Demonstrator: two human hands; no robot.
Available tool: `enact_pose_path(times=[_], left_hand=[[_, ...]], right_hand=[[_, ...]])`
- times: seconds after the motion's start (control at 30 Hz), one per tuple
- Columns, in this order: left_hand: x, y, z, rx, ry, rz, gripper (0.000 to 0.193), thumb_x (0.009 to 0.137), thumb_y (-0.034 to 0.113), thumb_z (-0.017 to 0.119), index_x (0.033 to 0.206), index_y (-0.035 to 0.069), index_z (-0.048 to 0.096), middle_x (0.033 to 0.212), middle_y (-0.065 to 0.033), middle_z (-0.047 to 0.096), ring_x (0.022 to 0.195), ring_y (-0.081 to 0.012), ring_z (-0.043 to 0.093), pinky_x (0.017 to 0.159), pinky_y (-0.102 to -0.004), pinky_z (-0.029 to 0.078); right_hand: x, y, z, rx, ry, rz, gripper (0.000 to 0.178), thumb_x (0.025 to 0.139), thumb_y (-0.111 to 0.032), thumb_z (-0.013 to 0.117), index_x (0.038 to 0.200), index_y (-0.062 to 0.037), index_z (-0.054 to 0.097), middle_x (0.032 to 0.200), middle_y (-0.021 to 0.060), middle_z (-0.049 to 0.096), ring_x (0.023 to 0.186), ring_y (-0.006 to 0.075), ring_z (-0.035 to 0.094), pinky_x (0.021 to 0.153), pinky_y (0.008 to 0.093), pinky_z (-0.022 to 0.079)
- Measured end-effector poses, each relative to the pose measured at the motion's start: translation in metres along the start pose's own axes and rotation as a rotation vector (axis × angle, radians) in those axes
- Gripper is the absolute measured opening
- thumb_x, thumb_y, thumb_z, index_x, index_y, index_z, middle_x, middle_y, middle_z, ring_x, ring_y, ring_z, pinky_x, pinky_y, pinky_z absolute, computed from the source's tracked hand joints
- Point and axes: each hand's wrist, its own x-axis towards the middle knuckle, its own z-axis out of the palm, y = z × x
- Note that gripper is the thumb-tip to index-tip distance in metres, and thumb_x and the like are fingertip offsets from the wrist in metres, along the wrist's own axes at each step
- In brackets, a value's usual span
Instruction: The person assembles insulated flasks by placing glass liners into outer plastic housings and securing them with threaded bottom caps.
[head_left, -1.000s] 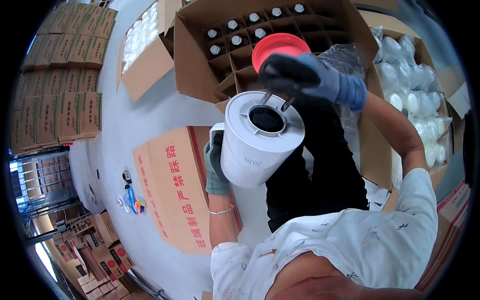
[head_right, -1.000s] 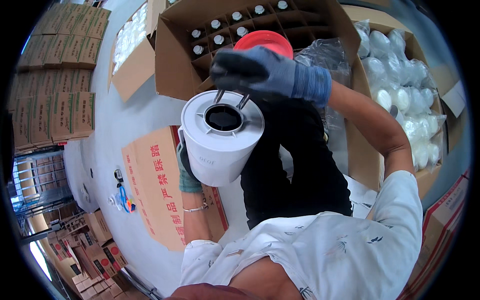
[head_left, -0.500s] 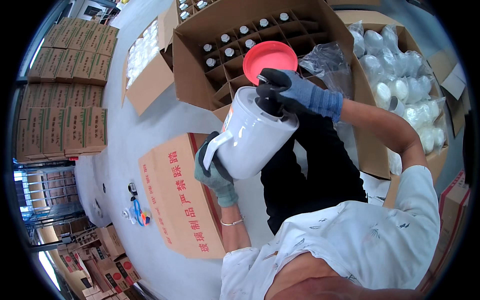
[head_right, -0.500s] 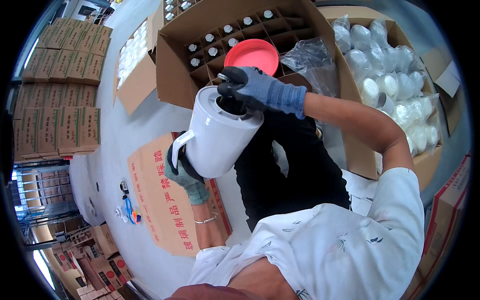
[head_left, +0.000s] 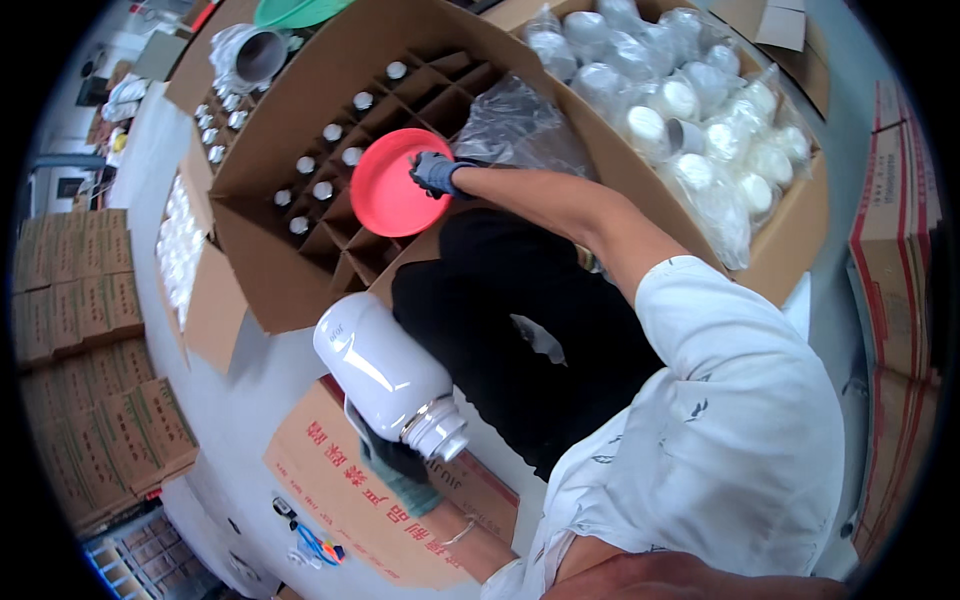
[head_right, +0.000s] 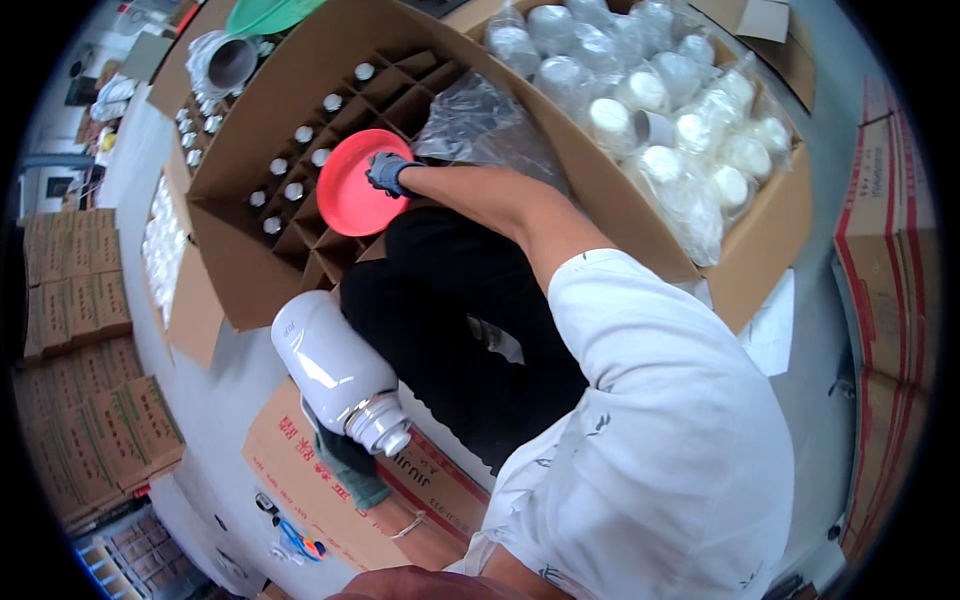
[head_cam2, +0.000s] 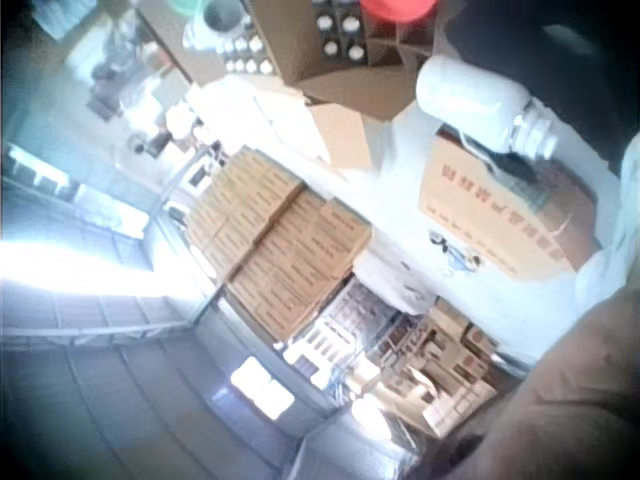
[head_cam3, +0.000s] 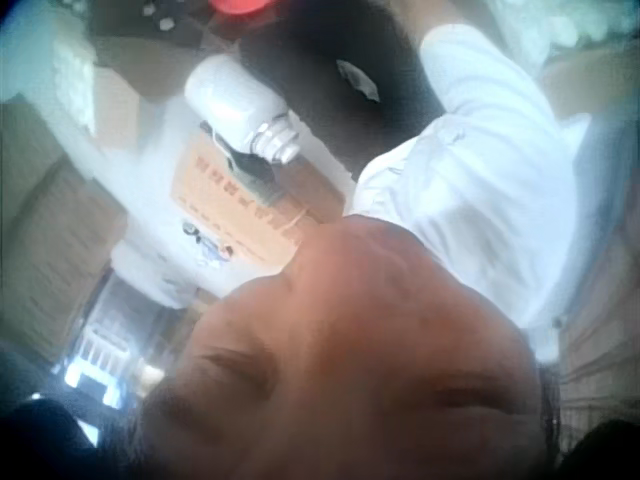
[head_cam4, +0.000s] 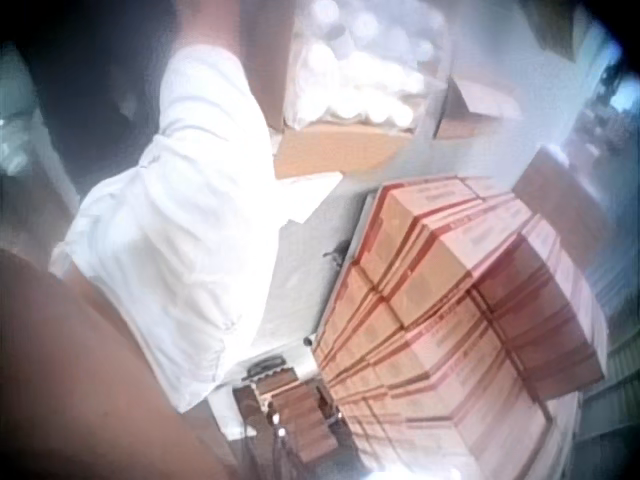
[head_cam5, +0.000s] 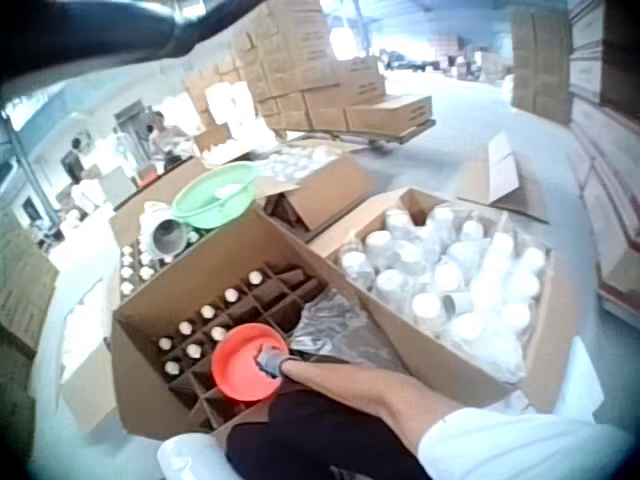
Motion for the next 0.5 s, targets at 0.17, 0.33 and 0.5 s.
enact_pose_path(times=[0.17,0.33,0.5], left_hand=[[-0.014,-0.007,-0.063,-0.208,-0.046,-0.274,0.040,0.092,0.016,0.054,0.129,0.000,0.052,0.117,-0.0148,0.062,0.108,-0.0251,0.060,0.091,-0.0374,0.047],[-0.029,-0.047,-0.096,0.904,-0.297,0.331,0.044,0.070,0.013,0.075,0.110,0.001,0.062,0.104,-0.0158,0.067,0.098,-0.0318,0.065,0.085,-0.0411,0.051],[-0.023,-0.021,-0.019,-0.120,-0.256,-0.040,0.035,0.081,0.012,0.069,0.113,0.002,0.063,0.114,-0.0163,0.064,0.102,-0.0299,0.064,0.085,-0.0404,0.052]], right_hand=[[-0.065,0.019,-0.012,-0.002,0.058,-0.502,0.034,0.087,-0.029,0.061,0.109,-0.0030,0.061,0.099,0.0173,0.067,0.095,0.0292,0.064,0.084,0.0405,0.050],[-0.161,0.130,-0.239,-0.721,0.743,-0.065,0.063,0.084,-0.044,0.058,0.130,-0.0020,0.049,0.118,0.0246,0.059,0.107,0.0367,0.059,0.090,0.0442,0.047],[-0.184,0.213,-0.285,-1.005,0.697,0.716,0.086,0.081,-0.067,0.045,0.142,-0.0077,0.040,0.141,0.0219,0.043,0.137,0.0456,0.025,0.107,0.0666,0.014]])
